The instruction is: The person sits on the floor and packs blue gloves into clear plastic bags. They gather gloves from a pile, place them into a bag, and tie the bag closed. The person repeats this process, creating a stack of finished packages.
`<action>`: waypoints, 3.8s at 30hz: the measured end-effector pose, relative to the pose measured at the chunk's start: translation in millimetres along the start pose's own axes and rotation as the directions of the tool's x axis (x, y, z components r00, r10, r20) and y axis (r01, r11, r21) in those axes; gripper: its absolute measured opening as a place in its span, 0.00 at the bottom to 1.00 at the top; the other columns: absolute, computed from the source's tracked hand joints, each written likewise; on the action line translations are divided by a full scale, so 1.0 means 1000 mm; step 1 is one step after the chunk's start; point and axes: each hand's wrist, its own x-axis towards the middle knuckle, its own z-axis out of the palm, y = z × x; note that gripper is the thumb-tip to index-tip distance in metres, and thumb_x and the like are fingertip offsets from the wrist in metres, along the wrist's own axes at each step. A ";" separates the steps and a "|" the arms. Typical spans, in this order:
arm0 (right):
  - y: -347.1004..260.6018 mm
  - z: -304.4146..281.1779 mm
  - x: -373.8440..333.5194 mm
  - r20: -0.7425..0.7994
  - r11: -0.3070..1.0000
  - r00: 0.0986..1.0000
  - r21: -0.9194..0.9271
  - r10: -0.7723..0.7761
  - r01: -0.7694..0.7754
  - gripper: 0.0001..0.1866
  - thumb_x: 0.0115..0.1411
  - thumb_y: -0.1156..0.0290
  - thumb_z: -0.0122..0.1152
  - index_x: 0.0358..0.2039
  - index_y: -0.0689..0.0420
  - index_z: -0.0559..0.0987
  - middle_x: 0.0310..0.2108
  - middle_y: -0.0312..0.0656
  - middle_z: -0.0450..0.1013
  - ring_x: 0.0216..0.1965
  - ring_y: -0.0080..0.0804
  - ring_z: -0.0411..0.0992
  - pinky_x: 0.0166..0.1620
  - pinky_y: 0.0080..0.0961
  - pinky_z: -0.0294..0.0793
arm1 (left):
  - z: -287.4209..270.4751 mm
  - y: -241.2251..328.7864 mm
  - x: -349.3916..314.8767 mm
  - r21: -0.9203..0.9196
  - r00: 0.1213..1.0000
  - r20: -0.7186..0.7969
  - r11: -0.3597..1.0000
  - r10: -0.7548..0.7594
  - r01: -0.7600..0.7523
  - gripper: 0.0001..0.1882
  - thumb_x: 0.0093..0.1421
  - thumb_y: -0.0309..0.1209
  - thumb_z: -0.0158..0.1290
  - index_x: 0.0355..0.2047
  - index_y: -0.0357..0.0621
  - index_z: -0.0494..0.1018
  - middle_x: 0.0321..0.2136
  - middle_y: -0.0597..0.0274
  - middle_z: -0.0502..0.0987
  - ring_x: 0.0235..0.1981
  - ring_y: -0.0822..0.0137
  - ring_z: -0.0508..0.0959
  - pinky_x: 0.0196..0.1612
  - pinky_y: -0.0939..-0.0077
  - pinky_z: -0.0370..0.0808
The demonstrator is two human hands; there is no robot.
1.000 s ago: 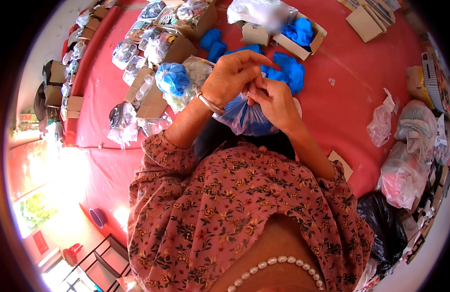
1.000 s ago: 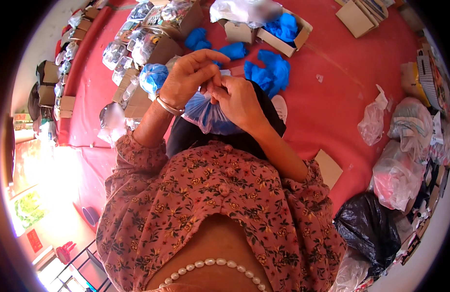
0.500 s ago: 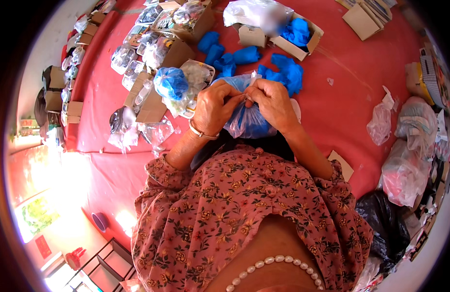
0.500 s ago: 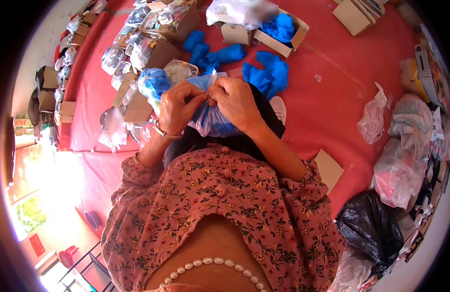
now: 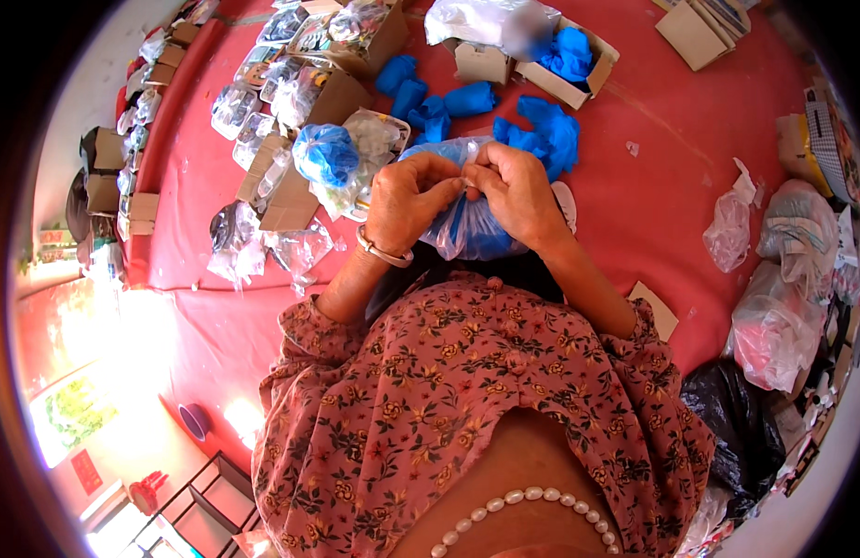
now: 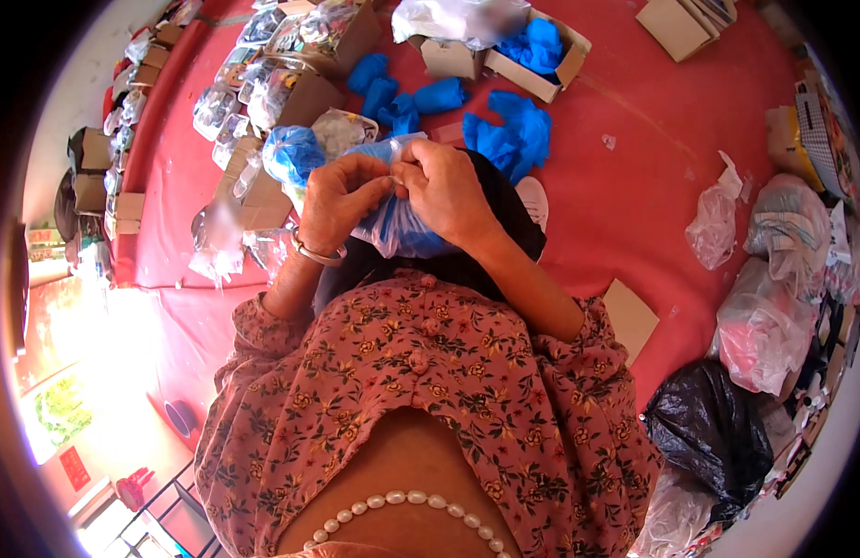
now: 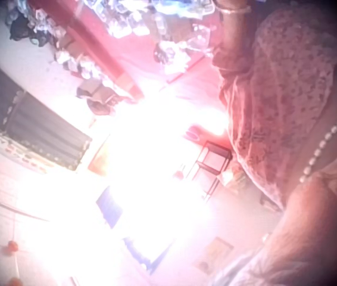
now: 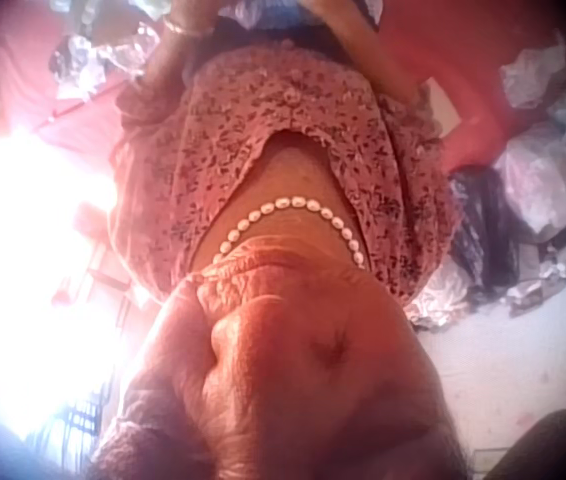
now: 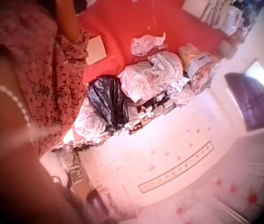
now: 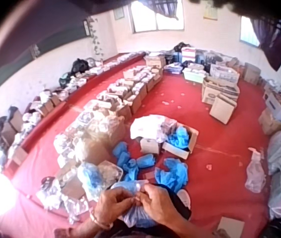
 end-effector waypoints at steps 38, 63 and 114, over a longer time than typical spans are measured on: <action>0.010 0.010 -0.008 -0.112 0.769 0.850 -0.500 -0.514 0.399 0.07 0.46 0.78 0.54 0.28 0.55 0.74 0.24 0.40 0.69 0.25 0.40 0.71 0.25 0.31 0.70 | -0.002 -0.005 0.005 0.020 0.999 0.030 1.000 0.010 -0.011 0.08 0.52 0.30 0.55 0.25 0.37 0.75 0.16 0.70 0.71 0.17 0.83 0.67 0.19 0.90 0.62; 0.010 0.000 -0.009 0.108 0.892 0.991 0.438 0.074 -0.115 0.06 0.48 0.87 0.54 0.28 0.65 0.70 0.27 0.37 0.70 0.30 0.17 0.68 0.35 0.13 0.69 | -0.013 -0.001 -0.005 -0.022 0.992 0.126 1.000 0.003 0.000 0.08 0.51 0.30 0.55 0.26 0.35 0.74 0.17 0.68 0.73 0.19 0.81 0.70 0.20 0.87 0.66; 0.000 0.001 -0.009 -0.008 0.962 0.982 -0.204 -0.186 0.181 0.05 0.45 0.76 0.59 0.24 0.62 0.74 0.22 0.46 0.69 0.25 0.39 0.70 0.27 0.29 0.68 | -0.017 -0.008 0.007 -0.021 0.990 0.140 1.000 0.005 -0.002 0.07 0.50 0.29 0.55 0.26 0.37 0.75 0.16 0.69 0.71 0.18 0.82 0.69 0.20 0.88 0.64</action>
